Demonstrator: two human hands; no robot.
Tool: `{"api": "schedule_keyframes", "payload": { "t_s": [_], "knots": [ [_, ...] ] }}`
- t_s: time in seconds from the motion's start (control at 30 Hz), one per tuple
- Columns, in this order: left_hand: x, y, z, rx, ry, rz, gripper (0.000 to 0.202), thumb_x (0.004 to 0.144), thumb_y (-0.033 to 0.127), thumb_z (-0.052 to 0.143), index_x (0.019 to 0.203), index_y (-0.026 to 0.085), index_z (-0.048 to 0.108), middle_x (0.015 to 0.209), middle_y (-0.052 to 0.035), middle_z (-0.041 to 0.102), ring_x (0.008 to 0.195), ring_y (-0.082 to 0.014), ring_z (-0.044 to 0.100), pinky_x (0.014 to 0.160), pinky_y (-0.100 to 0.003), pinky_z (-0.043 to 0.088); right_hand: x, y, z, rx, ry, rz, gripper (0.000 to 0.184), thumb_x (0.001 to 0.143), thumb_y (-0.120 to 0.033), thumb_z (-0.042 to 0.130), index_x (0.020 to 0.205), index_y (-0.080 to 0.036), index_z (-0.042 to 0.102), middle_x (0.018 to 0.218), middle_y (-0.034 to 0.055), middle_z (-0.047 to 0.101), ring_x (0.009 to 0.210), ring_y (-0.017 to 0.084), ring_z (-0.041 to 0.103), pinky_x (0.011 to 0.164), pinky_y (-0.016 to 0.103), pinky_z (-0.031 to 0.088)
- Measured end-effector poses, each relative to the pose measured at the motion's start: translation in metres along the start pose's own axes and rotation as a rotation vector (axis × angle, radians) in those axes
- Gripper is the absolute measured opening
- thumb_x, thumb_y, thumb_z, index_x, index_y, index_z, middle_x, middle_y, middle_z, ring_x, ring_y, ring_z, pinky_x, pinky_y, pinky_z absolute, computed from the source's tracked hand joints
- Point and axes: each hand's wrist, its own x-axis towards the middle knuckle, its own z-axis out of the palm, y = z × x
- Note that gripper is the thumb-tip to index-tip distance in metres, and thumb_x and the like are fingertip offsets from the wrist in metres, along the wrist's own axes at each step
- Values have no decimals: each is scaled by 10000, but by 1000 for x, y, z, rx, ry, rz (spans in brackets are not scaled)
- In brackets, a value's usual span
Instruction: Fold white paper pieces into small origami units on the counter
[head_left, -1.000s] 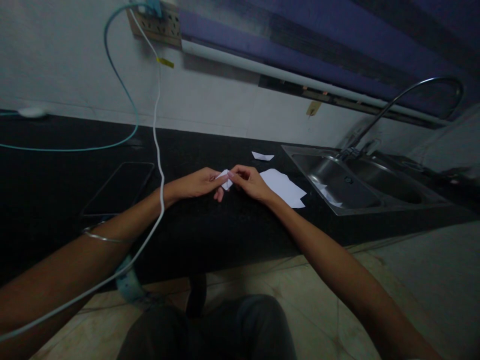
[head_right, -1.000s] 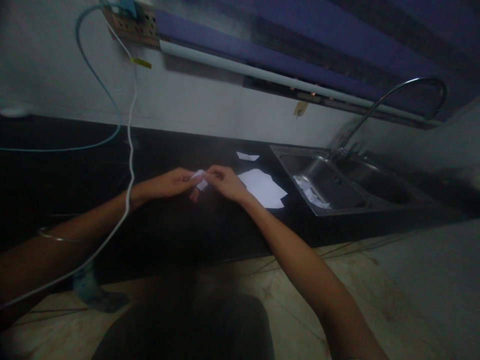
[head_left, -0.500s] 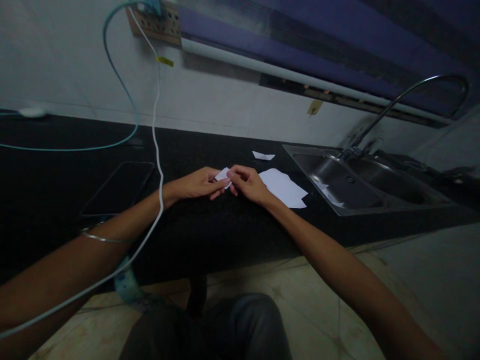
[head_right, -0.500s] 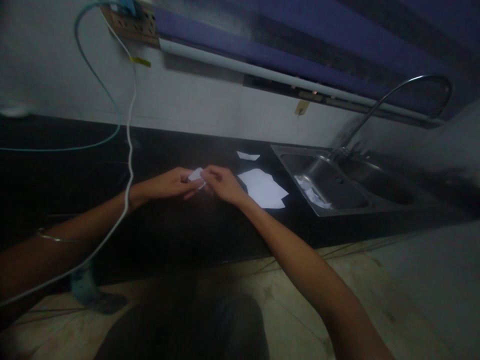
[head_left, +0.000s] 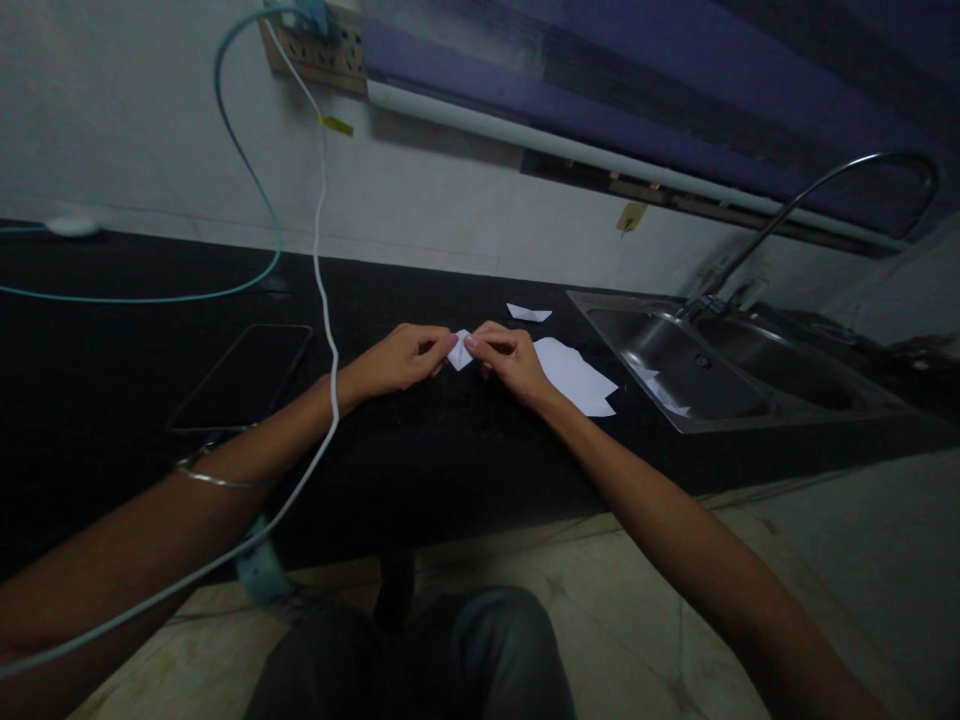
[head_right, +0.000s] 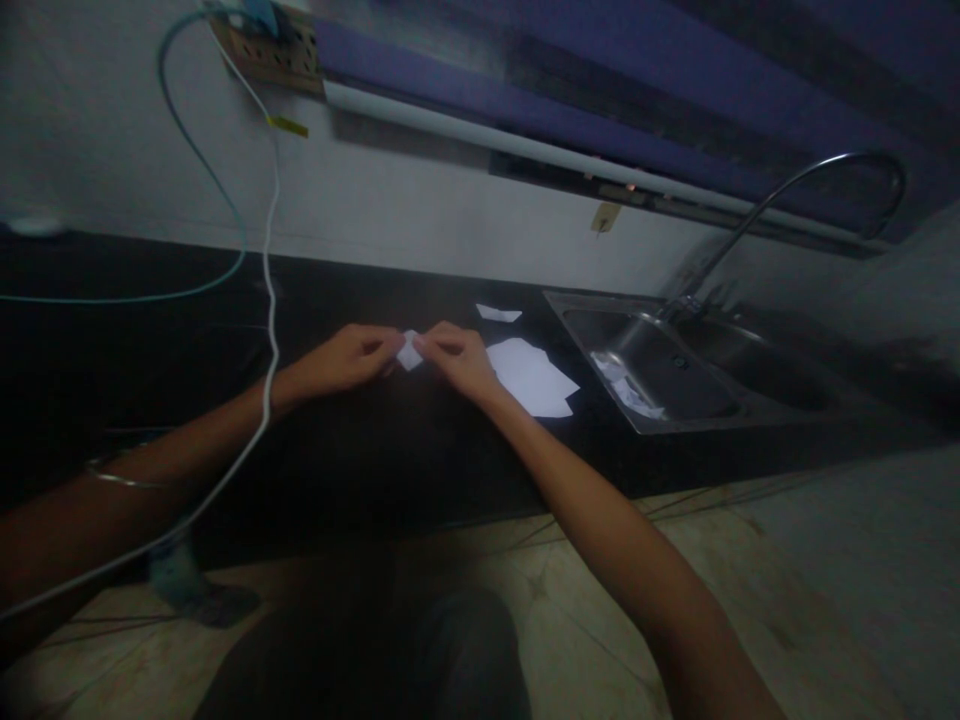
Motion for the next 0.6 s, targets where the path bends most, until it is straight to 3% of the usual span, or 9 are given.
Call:
{"api": "schedule_keyframes", "payload": {
  "t_s": [0.13, 0.23, 0.4, 0.6],
  "knots": [
    [1, -3, 1, -51, 32, -12, 269, 940, 416, 483, 835, 180, 556, 687, 3, 578, 601, -125, 530, 554, -233, 399, -2, 2, 0, 78, -17, 11, 351, 849, -512, 635, 785, -181, 731, 770, 18, 604, 567, 95, 510, 506, 244, 392],
    [1, -4, 3, -82, -48, -34, 270, 961, 397, 441, 800, 189, 504, 644, 3, 569, 545, -114, 511, 510, -223, 378, -3, 2, 0, 48, -17, 44, 362, 822, -522, 660, 765, -172, 733, 663, 3, 608, 519, 93, 504, 507, 247, 381],
    [-1, -4, 4, -115, -83, -62, 273, 973, 390, 423, 778, 203, 457, 614, 9, 546, 505, -104, 480, 479, -219, 355, -4, 1, 0, 16, 7, 81, 377, 797, -536, 679, 725, -169, 730, 518, -22, 553, 470, 90, 469, 480, 244, 342],
    [-1, -4, 0, -141, -146, 22, 316, 985, 378, 408, 759, 187, 520, 621, 15, 527, 545, -103, 510, 547, -223, 405, -4, 2, 2, 159, -27, 133, 325, 729, -497, 754, 801, -181, 743, 640, 0, 635, 497, 92, 499, 472, 241, 377]
  ]
}}
